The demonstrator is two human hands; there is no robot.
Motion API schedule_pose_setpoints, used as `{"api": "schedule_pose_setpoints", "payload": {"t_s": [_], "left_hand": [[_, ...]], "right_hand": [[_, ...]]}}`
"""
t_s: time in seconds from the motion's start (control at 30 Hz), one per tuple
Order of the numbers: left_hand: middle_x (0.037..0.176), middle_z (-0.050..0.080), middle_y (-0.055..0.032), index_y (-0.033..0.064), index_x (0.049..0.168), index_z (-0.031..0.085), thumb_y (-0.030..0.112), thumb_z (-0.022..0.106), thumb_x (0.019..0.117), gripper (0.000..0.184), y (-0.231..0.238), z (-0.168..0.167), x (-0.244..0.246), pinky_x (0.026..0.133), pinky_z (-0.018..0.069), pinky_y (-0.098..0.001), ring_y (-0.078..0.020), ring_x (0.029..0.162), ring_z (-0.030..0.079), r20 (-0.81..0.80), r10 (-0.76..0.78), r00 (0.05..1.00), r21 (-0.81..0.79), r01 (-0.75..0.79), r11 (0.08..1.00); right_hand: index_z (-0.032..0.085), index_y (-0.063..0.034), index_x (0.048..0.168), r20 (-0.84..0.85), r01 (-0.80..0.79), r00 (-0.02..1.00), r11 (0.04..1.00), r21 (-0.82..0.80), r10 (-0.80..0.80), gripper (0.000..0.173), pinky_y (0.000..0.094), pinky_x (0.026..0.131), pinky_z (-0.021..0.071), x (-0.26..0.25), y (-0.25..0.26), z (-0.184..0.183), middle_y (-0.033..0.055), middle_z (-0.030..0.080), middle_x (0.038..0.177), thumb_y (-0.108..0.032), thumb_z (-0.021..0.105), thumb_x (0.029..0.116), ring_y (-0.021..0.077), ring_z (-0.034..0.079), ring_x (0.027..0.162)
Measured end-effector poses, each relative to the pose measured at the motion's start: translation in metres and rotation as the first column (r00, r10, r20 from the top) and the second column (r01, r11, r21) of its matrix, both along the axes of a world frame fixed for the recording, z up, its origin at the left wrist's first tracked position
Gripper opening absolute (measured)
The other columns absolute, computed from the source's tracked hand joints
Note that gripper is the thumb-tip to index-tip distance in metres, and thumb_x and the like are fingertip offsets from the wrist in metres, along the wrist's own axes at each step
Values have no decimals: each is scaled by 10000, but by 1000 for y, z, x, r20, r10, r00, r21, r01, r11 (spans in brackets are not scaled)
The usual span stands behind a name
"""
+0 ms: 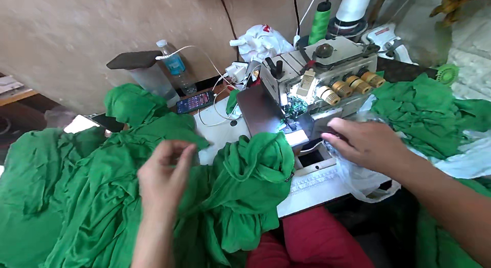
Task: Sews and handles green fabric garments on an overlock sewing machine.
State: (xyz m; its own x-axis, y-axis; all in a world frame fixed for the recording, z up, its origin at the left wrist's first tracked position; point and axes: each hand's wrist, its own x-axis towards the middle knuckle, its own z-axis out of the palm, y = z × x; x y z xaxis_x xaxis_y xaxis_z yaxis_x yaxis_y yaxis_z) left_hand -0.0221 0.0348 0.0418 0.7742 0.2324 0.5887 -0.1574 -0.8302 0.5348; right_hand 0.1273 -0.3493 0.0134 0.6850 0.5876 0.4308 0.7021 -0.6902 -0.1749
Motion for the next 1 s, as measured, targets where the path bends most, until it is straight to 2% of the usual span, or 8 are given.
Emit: {"api": "schedule_pose_setpoints", "payload": {"t_s": [0.1,0.17,0.27,0.43,0.63,0.77,0.83,1.0], "left_hand": [[909,731,-65,23,1040,709,326,610,1009,320,46,6,-49,726,581,-308,-86,782,689,-194,216,957,87,-202,975],[1140,724,-234,9,1175,736,294,618,1016,348,61,23,-88,911,534,-579,-353,1039,709,-494,331,804,199,-266,943],[1540,291,-447,-41,1522,436,221,688,975,658,59,42,-131,1123,260,-754,-633,1425,296,-745,371,554,248,-286,926],[1132,717,-279,-83,1072,730,282,661,994,379,5,44,-137,866,557,-628,-439,1030,710,-652,221,726,176,-140,974],[1217,735,-63,81,1144,762,309,692,958,302,-85,-10,-67,979,565,-311,-145,1153,690,-471,-490,733,-87,514,853],[1172,727,-92,68,1080,725,185,719,918,199,-115,-40,-13,980,551,-452,-261,1157,683,-327,-341,881,299,439,847],[1104,726,-129,33,1070,709,180,784,838,285,-115,-52,5,894,563,-503,-306,1064,709,-252,-215,944,479,314,820],[1071,732,-119,51,982,723,166,576,1015,189,-82,-43,6,961,526,-533,-304,1096,694,-319,-270,909,344,376,860]], "right_hand": [[651,5,977,-120,122,984,990,-72,-130,474,657,529,468,10,-39,-19,218,621,696,-412,437,1047,466,648,634],[657,24,1014,-149,185,969,979,-90,-197,500,690,558,467,15,-56,-30,256,644,744,-427,443,1047,506,654,673],[661,32,1044,-171,203,961,975,-88,-216,512,705,560,459,22,-66,-42,272,648,746,-441,464,1033,527,651,673],[684,17,1138,-111,182,976,983,-33,-185,610,734,652,479,24,-63,-50,307,682,960,-541,486,991,561,663,849],[742,-56,1048,101,-181,981,966,187,164,334,589,911,528,-8,-21,-35,172,733,1088,-320,536,1036,398,681,1067],[660,-203,1256,287,-498,830,867,-1,477,254,437,1104,420,-39,37,-26,20,653,1368,-263,493,1075,245,553,1331],[621,-131,1352,298,-517,776,832,-201,555,340,494,1139,383,-40,60,-20,45,573,1489,-244,483,1062,271,476,1425],[729,-12,984,89,-586,758,735,-341,646,143,636,1134,372,-24,85,9,128,571,1485,48,607,938,342,472,1436]]}}
